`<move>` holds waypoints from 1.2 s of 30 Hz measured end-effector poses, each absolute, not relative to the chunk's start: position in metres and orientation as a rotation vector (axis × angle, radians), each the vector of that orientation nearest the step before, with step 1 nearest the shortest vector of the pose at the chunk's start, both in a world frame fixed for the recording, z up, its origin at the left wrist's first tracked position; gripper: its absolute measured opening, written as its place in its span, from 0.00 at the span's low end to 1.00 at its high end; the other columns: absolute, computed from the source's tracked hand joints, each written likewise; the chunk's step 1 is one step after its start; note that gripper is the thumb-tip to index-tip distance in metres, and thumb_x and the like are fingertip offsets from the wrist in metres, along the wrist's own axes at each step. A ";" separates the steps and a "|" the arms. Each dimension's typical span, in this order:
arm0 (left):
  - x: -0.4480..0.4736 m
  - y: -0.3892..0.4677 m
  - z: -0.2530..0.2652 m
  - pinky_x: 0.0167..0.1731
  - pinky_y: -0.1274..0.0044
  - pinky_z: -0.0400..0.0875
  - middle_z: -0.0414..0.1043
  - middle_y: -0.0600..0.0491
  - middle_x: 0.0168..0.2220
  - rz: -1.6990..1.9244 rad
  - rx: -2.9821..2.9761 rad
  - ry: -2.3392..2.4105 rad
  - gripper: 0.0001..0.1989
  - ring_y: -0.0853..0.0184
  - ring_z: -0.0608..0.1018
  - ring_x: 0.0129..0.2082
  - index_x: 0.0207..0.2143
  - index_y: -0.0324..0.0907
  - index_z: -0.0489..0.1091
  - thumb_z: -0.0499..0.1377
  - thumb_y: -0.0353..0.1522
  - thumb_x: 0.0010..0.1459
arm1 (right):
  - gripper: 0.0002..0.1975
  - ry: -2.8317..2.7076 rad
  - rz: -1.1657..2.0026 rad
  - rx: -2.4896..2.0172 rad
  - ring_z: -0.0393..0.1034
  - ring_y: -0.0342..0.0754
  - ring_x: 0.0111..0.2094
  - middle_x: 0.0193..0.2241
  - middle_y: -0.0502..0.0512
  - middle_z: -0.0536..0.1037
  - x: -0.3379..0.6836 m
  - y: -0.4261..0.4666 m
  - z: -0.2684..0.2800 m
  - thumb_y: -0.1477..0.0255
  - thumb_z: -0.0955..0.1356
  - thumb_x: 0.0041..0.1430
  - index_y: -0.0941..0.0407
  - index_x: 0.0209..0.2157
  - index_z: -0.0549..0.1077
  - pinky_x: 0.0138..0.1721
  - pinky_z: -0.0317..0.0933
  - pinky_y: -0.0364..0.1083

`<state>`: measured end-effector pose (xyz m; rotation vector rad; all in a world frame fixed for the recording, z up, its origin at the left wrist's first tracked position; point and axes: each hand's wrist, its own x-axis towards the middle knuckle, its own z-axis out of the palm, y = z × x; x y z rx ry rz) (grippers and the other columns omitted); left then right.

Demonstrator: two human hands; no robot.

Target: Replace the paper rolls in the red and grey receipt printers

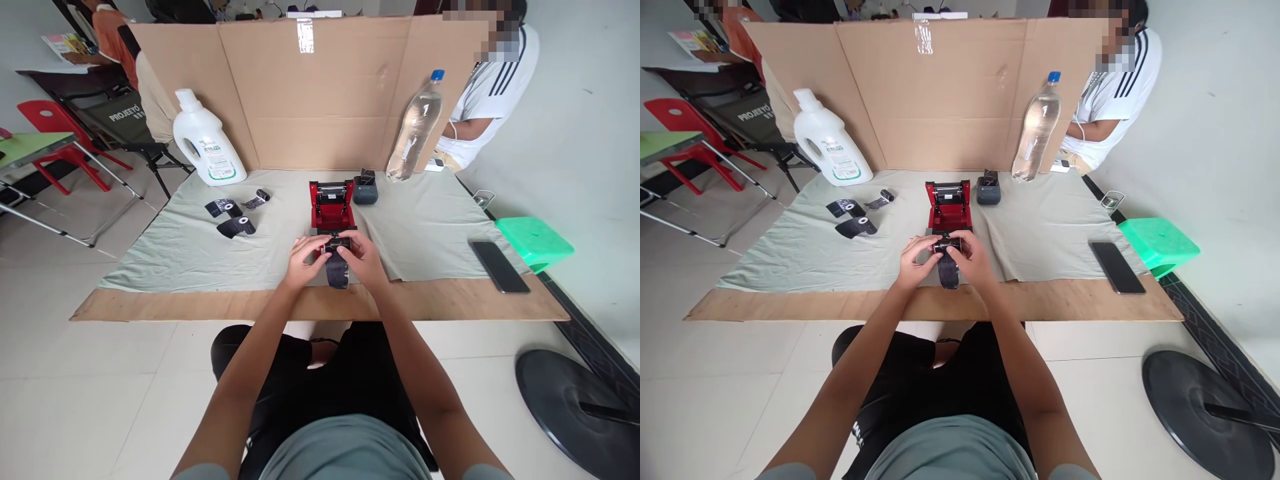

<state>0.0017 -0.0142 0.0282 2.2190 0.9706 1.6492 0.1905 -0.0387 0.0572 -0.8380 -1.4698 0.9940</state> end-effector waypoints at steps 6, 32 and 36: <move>0.002 -0.034 0.022 0.30 0.77 0.72 0.81 0.52 0.33 1.605 1.920 1.009 0.17 0.69 0.78 0.29 0.49 0.43 0.79 0.65 0.42 0.62 | 0.16 -1.535 1.044 -0.809 0.74 0.53 0.49 0.48 0.57 0.78 0.186 -0.056 0.059 0.61 0.71 0.63 0.52 0.49 0.71 0.51 0.69 0.52; -0.023 -0.092 0.038 0.39 0.73 0.79 0.79 0.49 0.41 1.254 1.450 1.055 0.27 0.64 0.80 0.39 0.49 0.39 0.75 0.72 0.45 0.52 | 0.22 -1.404 1.091 -0.837 0.74 0.53 0.56 0.58 0.58 0.77 0.154 -0.094 0.036 0.67 0.68 0.63 0.52 0.58 0.75 0.58 0.69 0.54; -0.043 -0.087 0.049 0.32 0.75 0.79 0.79 0.49 0.41 1.102 1.486 1.077 0.29 0.65 0.79 0.34 0.51 0.38 0.76 0.72 0.45 0.51 | 0.21 -1.326 1.143 -0.816 0.75 0.53 0.54 0.56 0.59 0.78 0.135 -0.091 0.020 0.66 0.68 0.62 0.53 0.56 0.75 0.56 0.70 0.53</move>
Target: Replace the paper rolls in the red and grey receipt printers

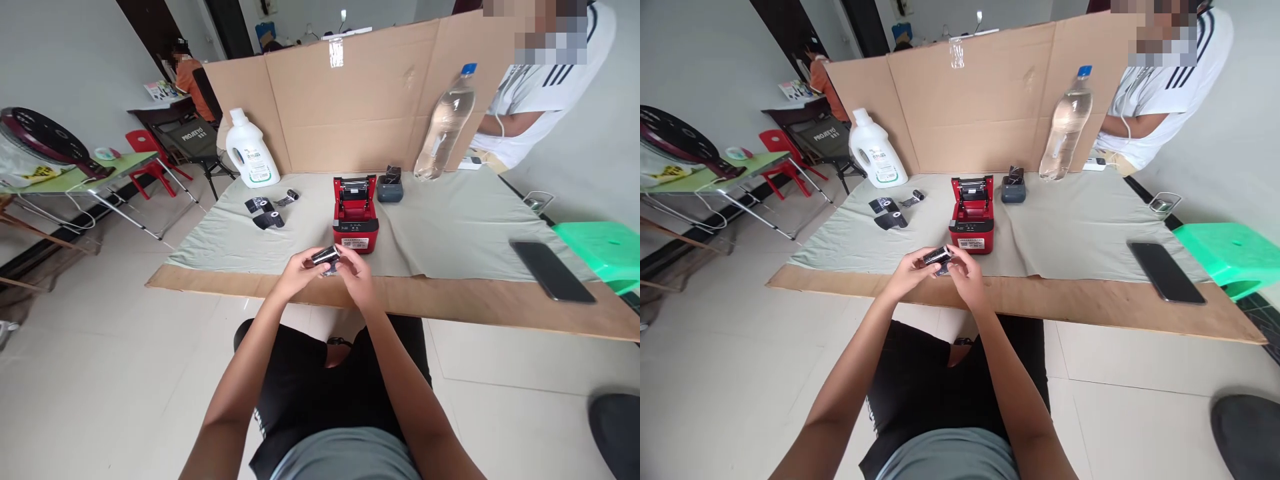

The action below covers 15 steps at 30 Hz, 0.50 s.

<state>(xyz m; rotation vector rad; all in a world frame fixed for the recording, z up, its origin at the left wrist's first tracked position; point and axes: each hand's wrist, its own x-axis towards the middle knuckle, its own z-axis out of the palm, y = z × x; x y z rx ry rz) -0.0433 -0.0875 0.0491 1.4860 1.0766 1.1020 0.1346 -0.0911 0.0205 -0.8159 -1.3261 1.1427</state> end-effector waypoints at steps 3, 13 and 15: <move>-0.053 -0.083 0.059 0.26 0.77 0.76 0.78 0.47 0.43 1.025 1.464 1.100 0.30 0.65 0.78 0.34 0.53 0.38 0.76 0.68 0.49 0.56 | 0.21 -1.332 1.187 -0.763 0.76 0.51 0.46 0.51 0.58 0.79 0.124 -0.088 0.014 0.65 0.69 0.61 0.52 0.55 0.76 0.51 0.72 0.53; -0.089 -0.039 0.063 0.24 0.80 0.76 0.74 0.53 0.37 1.136 1.213 1.195 0.31 0.77 0.71 0.22 0.48 0.39 0.73 0.71 0.52 0.52 | 0.16 -1.254 1.286 -0.913 0.74 0.48 0.38 0.46 0.57 0.79 0.126 -0.098 -0.001 0.66 0.68 0.62 0.53 0.51 0.76 0.43 0.71 0.51; -0.095 -0.029 0.062 0.25 0.80 0.77 0.72 0.55 0.34 1.167 1.151 1.206 0.32 0.77 0.72 0.23 0.45 0.40 0.72 0.74 0.52 0.47 | 0.14 -1.276 1.304 -0.927 0.73 0.49 0.37 0.42 0.56 0.79 0.126 -0.100 -0.003 0.65 0.67 0.63 0.53 0.48 0.77 0.40 0.70 0.50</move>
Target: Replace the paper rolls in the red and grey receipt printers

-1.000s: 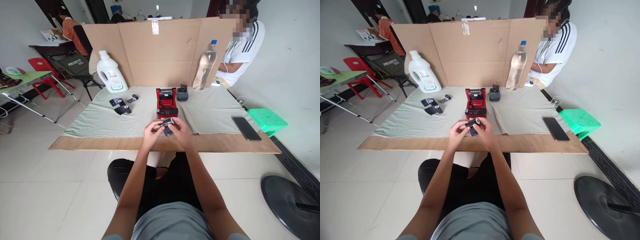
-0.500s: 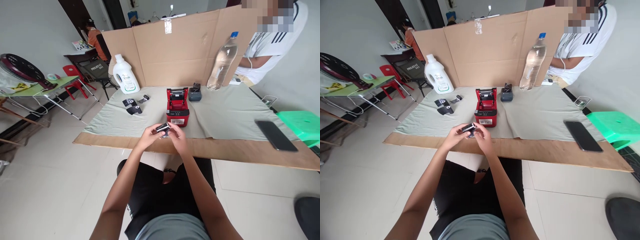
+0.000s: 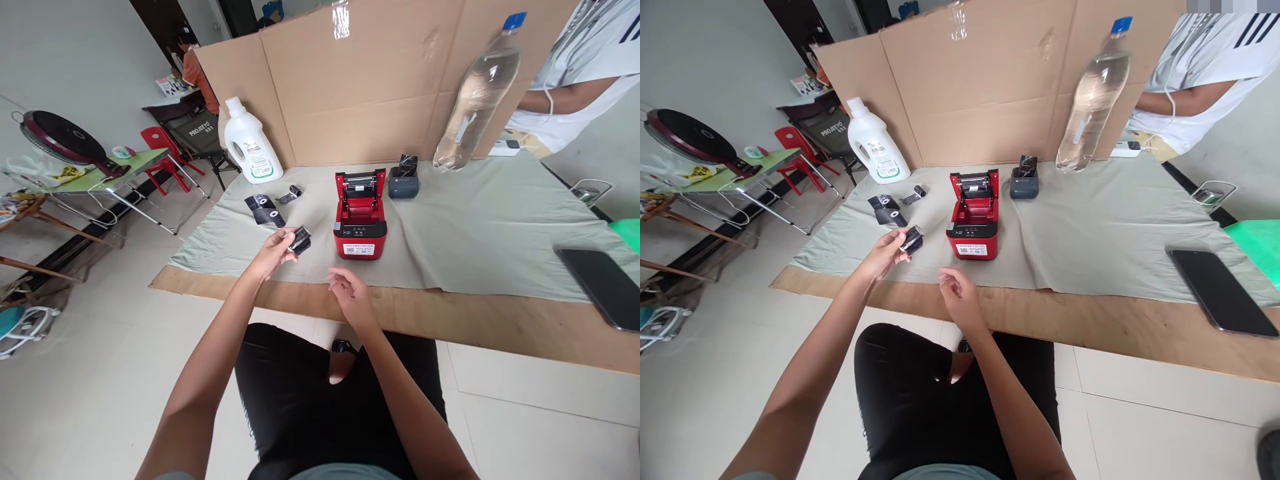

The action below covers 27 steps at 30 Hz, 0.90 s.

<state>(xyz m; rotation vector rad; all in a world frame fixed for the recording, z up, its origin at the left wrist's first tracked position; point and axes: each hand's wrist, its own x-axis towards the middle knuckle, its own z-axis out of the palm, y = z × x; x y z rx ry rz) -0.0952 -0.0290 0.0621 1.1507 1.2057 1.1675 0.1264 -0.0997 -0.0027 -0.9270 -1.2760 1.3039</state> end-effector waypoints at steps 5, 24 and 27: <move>-0.095 -0.025 0.057 0.26 0.82 0.78 0.70 0.57 0.32 1.198 1.038 1.155 0.34 0.75 0.75 0.26 0.43 0.41 0.68 0.76 0.50 0.43 | 0.11 -1.354 1.269 -0.942 0.73 0.49 0.36 0.38 0.54 0.79 0.124 -0.101 -0.002 0.65 0.67 0.63 0.52 0.45 0.77 0.37 0.68 0.49; -0.079 -0.058 0.055 0.18 0.79 0.73 0.75 0.48 0.41 0.993 1.275 1.278 0.38 0.68 0.80 0.25 0.61 0.41 0.65 0.69 0.51 0.55 | 0.20 -1.459 1.071 -0.897 0.74 0.50 0.39 0.50 0.59 0.77 0.124 -0.101 0.007 0.64 0.68 0.65 0.51 0.57 0.71 0.41 0.71 0.52; -0.066 -0.077 0.045 0.28 0.74 0.81 0.73 0.43 0.53 1.040 1.413 1.279 0.39 0.63 0.83 0.36 0.68 0.46 0.60 0.67 0.47 0.60 | 0.34 -1.748 0.823 -0.883 0.71 0.60 0.54 0.66 0.65 0.64 0.129 -0.088 0.023 0.62 0.72 0.62 0.49 0.67 0.62 0.50 0.71 0.59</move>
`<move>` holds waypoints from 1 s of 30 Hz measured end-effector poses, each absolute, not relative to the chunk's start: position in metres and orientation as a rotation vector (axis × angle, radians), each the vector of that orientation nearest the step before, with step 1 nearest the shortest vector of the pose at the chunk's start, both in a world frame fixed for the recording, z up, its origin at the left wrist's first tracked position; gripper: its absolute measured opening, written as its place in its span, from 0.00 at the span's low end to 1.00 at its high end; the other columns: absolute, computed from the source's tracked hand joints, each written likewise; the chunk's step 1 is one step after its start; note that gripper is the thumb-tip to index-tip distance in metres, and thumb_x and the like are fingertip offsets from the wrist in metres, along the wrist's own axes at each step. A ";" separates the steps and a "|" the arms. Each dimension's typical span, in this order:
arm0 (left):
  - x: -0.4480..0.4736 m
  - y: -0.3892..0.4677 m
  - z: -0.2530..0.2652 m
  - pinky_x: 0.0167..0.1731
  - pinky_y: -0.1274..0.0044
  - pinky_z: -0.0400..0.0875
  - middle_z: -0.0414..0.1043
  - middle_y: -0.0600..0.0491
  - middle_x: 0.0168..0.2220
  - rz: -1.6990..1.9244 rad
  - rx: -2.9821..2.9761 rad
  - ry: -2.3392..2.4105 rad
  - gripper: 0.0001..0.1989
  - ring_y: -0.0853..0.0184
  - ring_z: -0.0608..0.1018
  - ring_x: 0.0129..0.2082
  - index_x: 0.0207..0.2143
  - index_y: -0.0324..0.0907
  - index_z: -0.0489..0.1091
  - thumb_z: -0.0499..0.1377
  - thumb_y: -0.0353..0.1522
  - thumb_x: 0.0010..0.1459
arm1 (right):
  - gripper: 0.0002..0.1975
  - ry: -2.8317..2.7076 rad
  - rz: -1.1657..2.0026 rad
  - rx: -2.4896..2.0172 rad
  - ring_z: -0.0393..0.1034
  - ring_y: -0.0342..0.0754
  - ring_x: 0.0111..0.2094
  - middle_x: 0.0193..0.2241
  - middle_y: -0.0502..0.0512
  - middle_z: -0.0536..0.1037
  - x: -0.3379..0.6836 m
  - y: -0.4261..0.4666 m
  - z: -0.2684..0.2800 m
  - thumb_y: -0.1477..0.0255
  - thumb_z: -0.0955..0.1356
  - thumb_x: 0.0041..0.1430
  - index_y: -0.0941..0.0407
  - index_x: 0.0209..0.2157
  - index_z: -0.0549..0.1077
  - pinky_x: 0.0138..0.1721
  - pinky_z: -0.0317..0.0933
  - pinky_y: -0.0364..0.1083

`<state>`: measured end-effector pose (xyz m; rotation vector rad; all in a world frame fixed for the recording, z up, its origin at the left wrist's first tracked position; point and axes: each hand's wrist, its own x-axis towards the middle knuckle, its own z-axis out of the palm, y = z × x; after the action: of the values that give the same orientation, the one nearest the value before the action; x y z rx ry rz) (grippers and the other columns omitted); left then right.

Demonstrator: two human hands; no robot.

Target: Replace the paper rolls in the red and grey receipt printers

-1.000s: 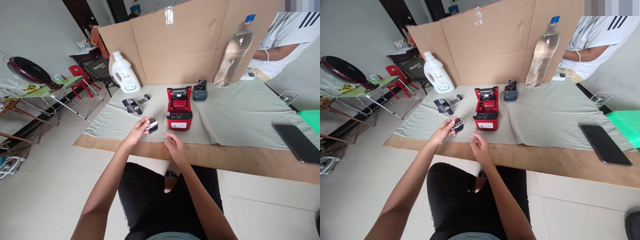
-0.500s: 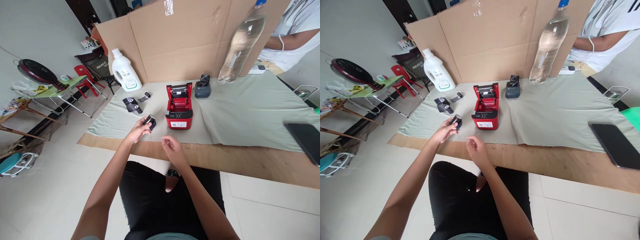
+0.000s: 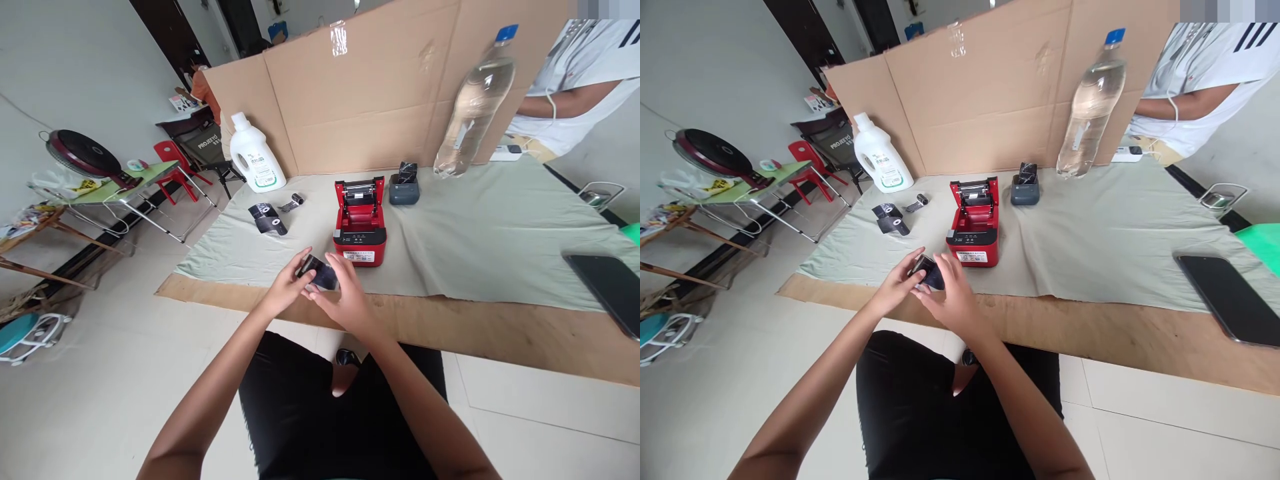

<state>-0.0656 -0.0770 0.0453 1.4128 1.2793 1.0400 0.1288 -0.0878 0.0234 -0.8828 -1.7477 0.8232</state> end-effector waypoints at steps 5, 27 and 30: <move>-0.043 -0.076 0.031 0.39 0.75 0.81 0.72 0.43 0.59 1.203 1.602 1.265 0.34 0.59 0.80 0.51 0.67 0.47 0.63 0.66 0.42 0.61 | 0.35 -2.152 0.490 -0.912 0.70 0.67 0.53 0.57 0.67 0.73 0.135 -0.058 0.054 0.69 0.74 0.55 0.52 0.64 0.66 0.52 0.69 0.65; -0.073 -0.054 0.080 0.37 0.77 0.67 0.68 0.53 0.39 1.003 2.223 1.117 0.29 0.68 0.70 0.37 0.62 0.47 0.70 0.69 0.37 0.59 | 0.45 -1.885 0.713 -0.569 0.65 0.61 0.62 0.62 0.66 0.60 0.142 -0.037 0.033 0.69 0.73 0.61 0.46 0.71 0.46 0.59 0.68 0.61; -0.078 -0.060 0.083 0.37 0.77 0.67 0.66 0.54 0.37 1.050 2.216 1.170 0.27 0.68 0.69 0.36 0.59 0.46 0.72 0.70 0.38 0.59 | 0.43 -1.831 0.734 -0.558 0.68 0.59 0.59 0.60 0.65 0.63 0.140 -0.037 0.031 0.70 0.73 0.60 0.47 0.70 0.49 0.58 0.68 0.60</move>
<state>-0.0782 -0.0601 0.0826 2.2165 1.1695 1.0501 0.1400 -0.0374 0.0310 -0.5583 -1.8310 0.7345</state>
